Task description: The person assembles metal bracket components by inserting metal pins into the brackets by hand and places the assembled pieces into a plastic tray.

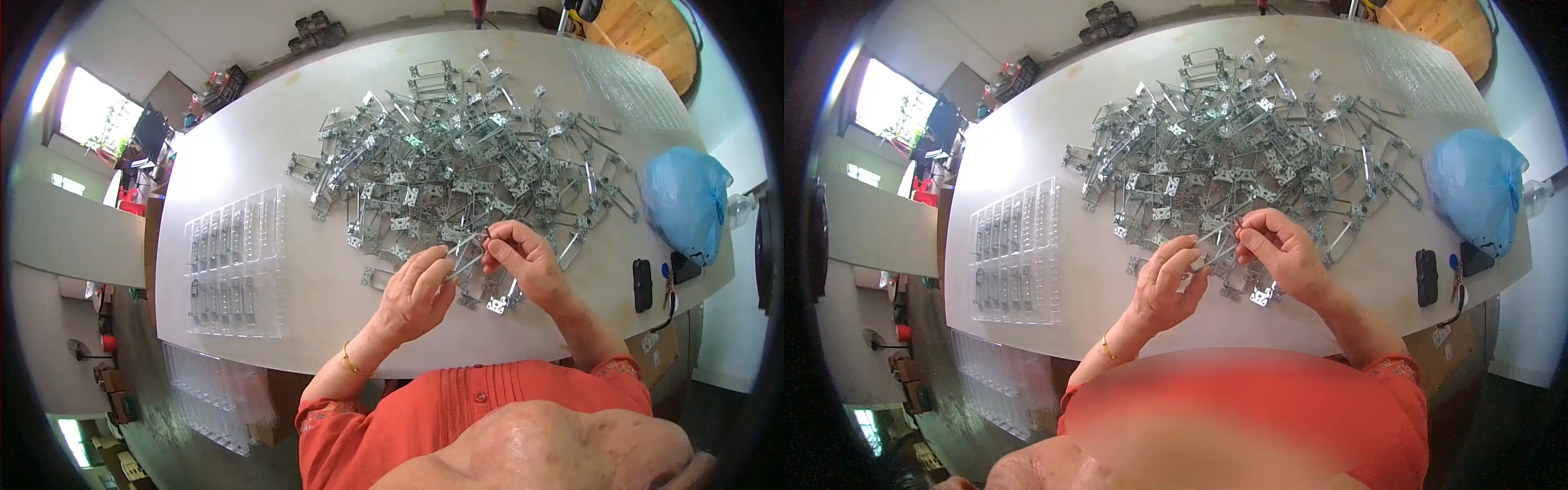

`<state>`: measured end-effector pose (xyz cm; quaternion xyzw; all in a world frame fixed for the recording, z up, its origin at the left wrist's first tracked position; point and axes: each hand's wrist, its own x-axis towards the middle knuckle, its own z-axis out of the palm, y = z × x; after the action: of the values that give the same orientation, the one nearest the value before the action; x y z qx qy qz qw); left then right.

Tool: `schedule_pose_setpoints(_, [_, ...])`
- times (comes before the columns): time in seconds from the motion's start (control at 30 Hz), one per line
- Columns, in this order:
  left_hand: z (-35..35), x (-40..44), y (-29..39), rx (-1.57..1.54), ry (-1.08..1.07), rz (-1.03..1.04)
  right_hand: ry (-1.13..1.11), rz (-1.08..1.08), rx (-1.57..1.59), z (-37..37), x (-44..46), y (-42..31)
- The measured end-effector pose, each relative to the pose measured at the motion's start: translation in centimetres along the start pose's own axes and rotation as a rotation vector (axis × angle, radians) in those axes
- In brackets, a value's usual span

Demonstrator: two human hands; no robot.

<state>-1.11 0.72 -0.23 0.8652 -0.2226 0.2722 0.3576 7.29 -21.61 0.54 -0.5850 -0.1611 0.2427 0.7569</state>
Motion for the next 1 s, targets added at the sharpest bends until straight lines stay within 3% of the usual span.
schedule_pose_setpoints(0.27, [-0.2,0.8,0.8,-0.529,-0.060,-0.419,-0.077,-0.142,-0.136,0.0,0.2,-1.9])
schedule_pose_setpoints(0.37, [0.2,0.6,-0.5,-0.967,-0.077,-0.654,-0.125,-0.225,-0.256,0.1,0.4,-2.6])
schedule_pose_setpoints(0.53, [-0.5,0.9,-1.6,-1.129,-0.175,-0.765,-0.275,-0.331,-0.452,0.2,1.3,-2.9])
schedule_pose_setpoints(0.77, [-0.4,0.8,-2.2,-1.280,-0.243,-0.809,-0.329,-0.313,-0.494,0.7,2.1,-3.6])
schedule_pose_setpoints(0.9, [0.0,0.3,-2.6,-1.207,-0.233,-0.804,-0.214,-0.444,-0.595,0.5,2.3,-2.6])
schedule_pose_setpoints(1.0, [0.3,0.2,-2.4,-1.309,-0.112,-0.797,-0.039,-0.254,-0.387,0.1,1.9,-1.9])
